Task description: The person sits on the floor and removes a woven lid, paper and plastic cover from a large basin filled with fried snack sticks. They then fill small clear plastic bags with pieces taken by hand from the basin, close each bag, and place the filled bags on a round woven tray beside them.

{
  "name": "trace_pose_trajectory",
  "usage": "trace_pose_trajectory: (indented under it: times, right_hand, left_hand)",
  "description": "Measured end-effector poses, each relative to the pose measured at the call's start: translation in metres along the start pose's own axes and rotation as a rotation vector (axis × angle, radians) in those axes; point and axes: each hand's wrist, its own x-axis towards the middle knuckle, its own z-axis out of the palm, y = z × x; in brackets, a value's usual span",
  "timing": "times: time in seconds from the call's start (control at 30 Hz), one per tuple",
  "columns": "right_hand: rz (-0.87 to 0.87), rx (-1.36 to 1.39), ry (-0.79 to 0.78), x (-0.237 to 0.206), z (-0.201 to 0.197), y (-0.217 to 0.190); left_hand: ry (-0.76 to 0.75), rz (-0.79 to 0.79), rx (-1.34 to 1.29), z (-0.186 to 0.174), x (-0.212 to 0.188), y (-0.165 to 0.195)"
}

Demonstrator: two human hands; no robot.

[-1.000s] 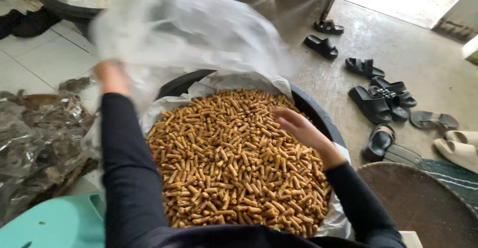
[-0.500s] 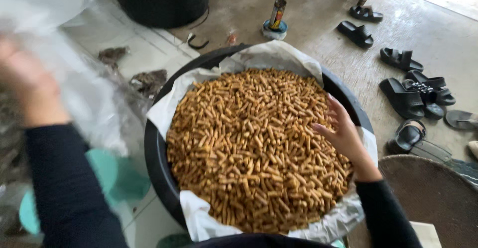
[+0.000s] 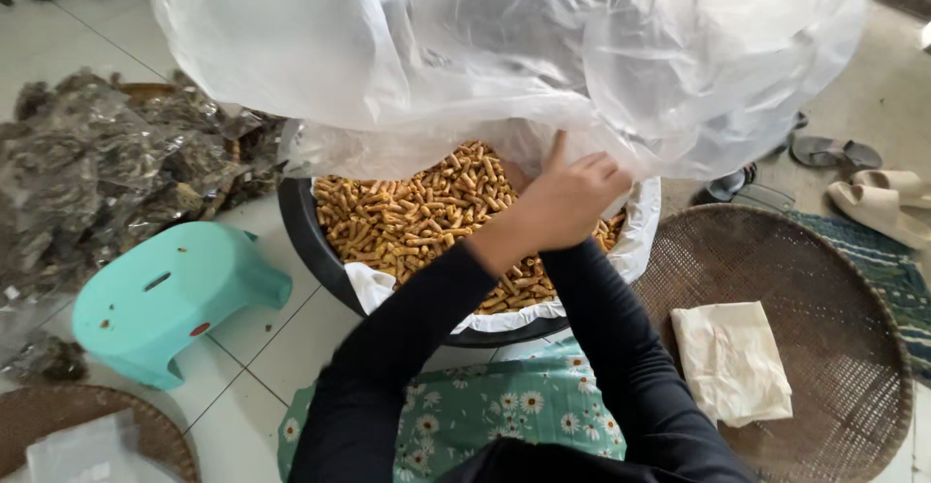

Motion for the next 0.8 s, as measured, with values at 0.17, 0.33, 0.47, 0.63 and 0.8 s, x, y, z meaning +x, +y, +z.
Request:
trace_pose_trajectory:
  times: [0.17,0.33,0.47,0.63,0.8]
  right_hand:
    - [-0.047,-0.049,0.037,-0.004,0.034,-0.008]
    - [-0.121,-0.071,-0.046,0.004,0.089,-0.036]
    - [-0.143,-0.090,-0.156,0.006,0.144,-0.052]
    - [-0.163,-0.105,-0.243,0.013,0.192,-0.052]
    - [-0.175,-0.097,-0.277,0.010,0.213,-0.034]
  left_hand:
    - [0.696,-0.453,-0.151,-0.003,-0.134,-0.077]
    - [0.774,-0.991,0.081,-0.047,-0.241,-0.174]
    - [0.437,-1.099,0.201,-0.068,-0.262,-0.220]
    - [1.185,-1.023,-0.632,-0.069,-0.291,-0.264]
    - [1.715,-0.706,-0.606,-0.077,-0.370,-0.260]
